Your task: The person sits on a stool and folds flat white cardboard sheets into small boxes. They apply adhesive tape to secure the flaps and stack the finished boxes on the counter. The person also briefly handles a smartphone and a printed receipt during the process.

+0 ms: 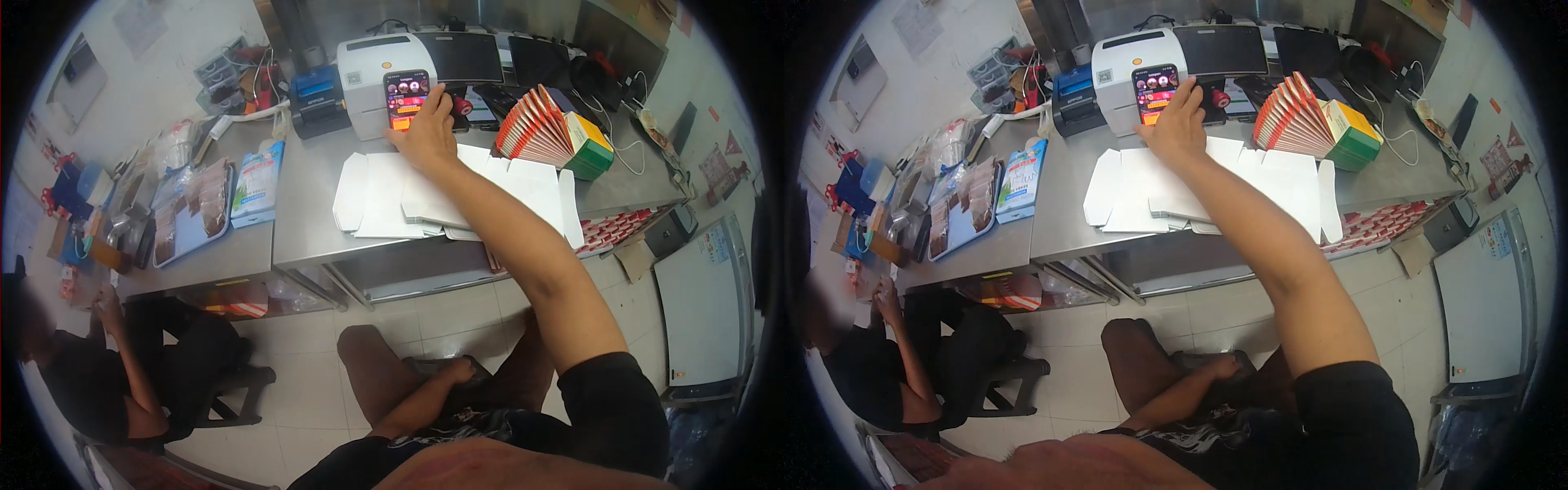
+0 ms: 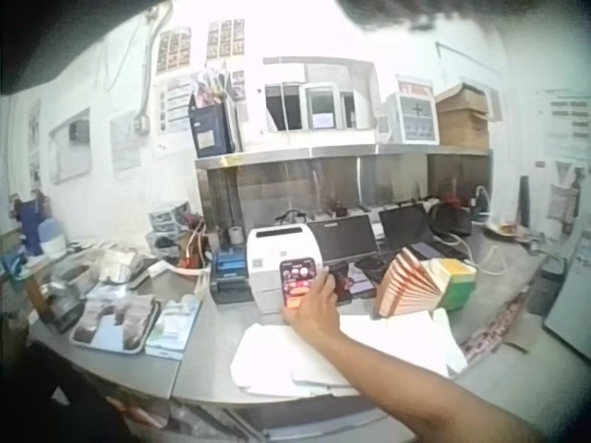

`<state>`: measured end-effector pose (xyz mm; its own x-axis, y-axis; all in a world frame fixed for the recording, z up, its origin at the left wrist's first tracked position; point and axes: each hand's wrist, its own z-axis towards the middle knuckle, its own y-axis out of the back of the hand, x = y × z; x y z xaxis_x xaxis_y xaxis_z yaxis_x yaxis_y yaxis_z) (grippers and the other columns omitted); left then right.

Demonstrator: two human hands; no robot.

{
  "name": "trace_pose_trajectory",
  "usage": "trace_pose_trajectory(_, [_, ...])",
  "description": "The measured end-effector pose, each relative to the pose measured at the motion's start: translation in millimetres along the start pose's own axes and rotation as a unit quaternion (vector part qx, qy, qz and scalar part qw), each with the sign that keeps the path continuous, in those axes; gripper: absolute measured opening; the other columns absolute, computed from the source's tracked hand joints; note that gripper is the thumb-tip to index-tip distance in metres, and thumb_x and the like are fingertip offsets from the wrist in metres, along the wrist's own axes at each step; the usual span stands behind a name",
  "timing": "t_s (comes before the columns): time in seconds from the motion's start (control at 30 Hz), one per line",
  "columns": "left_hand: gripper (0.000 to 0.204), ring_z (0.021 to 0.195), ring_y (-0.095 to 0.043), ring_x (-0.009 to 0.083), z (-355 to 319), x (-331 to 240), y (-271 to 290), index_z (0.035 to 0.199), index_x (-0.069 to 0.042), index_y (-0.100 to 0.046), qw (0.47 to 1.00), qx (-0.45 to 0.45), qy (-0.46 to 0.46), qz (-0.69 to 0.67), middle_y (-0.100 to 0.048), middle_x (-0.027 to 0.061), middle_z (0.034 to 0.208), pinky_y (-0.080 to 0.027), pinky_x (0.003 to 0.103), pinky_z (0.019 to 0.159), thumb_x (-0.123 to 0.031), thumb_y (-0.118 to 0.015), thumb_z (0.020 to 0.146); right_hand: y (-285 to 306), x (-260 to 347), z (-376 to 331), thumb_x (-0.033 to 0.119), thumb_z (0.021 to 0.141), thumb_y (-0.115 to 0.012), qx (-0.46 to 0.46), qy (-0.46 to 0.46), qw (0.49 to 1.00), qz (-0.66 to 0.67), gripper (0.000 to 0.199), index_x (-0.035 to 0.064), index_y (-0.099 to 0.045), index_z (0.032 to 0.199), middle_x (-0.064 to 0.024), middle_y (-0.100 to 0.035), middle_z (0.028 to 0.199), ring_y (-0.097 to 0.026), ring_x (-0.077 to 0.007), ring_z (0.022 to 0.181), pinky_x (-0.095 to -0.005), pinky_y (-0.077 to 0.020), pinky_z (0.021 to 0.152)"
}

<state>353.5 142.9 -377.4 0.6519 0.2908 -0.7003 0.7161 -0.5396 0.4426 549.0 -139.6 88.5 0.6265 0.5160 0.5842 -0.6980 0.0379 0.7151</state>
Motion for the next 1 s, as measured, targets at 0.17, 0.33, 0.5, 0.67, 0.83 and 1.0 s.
trace_pose_trajectory(0.17, [0.045, 0.116, -0.067, 0.0439, -5.6, -4.7, 6.2, 0.116, 0.002, -0.072, 1.000, -0.008, 0.020, -0.005, -0.069, 0.0287, 0.123, -0.051, 0.053, 0.101, -0.036, -0.057, 0.097, 21.9, -17.1, 5.1, 0.054, 0.077, -0.086, 0.065, 0.001, 0.998, -0.018, 0.137, -0.0124, 0.001, 0.160, -0.0364, -0.028, 0.156, -0.043, -0.0498, 0.142, -0.0471, -0.0439, 0.114])
trace_pose_trajectory(0.33, [0.048, 0.120, -0.064, 0.0441, -18.8, -20.6, 24.0, 0.120, 0.002, -0.071, 0.999, 0.039, 0.026, 0.008, -0.067, 0.0277, 0.128, -0.050, 0.052, 0.104, -0.038, -0.057, 0.098, 27.9, -67.3, 10.2, 0.053, 0.082, -0.080, 0.070, 0.045, 0.995, -0.057, 0.122, -0.0099, -0.011, 0.161, -0.0361, -0.042, 0.151, -0.051, -0.0436, 0.137, -0.0471, -0.0430, 0.114])
trace_pose_trajectory(0.5, [0.050, 0.123, -0.063, 0.0437, 1.8, 7.5, 5.5, 0.126, 0.002, -0.068, 1.000, 0.020, 0.020, 0.012, -0.066, 0.0279, 0.131, -0.048, 0.052, 0.106, -0.039, -0.055, 0.100, 31.2, -77.3, -9.3, 0.043, 0.086, -0.078, 0.126, 0.106, 0.983, -0.082, 0.105, -0.0065, -0.022, 0.160, -0.0319, -0.051, 0.147, -0.053, -0.0411, 0.136, -0.0453, -0.0423, 0.114])
trace_pose_trajectory(0.67, [0.045, 0.118, -0.066, 0.0416, -46.4, -34.3, 60.1, 0.120, 0.001, -0.070, 0.999, -0.004, 0.034, -0.034, -0.068, 0.0265, 0.126, -0.050, 0.051, 0.101, -0.037, -0.059, 0.099, 33.1, -108.7, -18.9, 0.040, 0.091, -0.074, 0.085, 0.136, 0.984, -0.081, 0.084, -0.0057, -0.039, 0.152, -0.0307, -0.055, 0.142, -0.055, -0.0425, 0.131, -0.0470, -0.0430, 0.112])
trace_pose_trajectory(0.83, [0.017, 0.100, -0.063, 0.0163, -104.2, -75.8, 166.0, 0.119, -0.006, -0.061, 0.868, -0.252, -0.146, -0.402, -0.069, 0.0058, 0.112, -0.051, 0.033, 0.092, -0.017, -0.056, 0.107, 56.6, -99.4, -30.0, 0.042, 0.095, -0.068, 0.108, 0.176, 0.971, -0.123, 0.057, -0.0034, -0.063, 0.128, -0.0267, -0.064, 0.127, -0.060, -0.0420, 0.124, -0.0497, -0.0469, 0.107])
trace_pose_trajectory(1.0, [0.038, 0.111, -0.071, 0.0333, -170.5, -192.4, 285.7, 0.124, 0.005, -0.055, 0.729, -0.301, -0.234, -0.569, -0.069, 0.0257, 0.120, -0.058, 0.041, 0.095, -0.031, -0.048, 0.111, 54.1, -91.4, -23.9, 0.041, 0.095, -0.069, 0.106, 0.141, 0.966, -0.189, 0.052, -0.0025, -0.067, 0.124, -0.0267, -0.065, 0.125, -0.061, -0.0428, 0.122, -0.0503, -0.0467, 0.107])
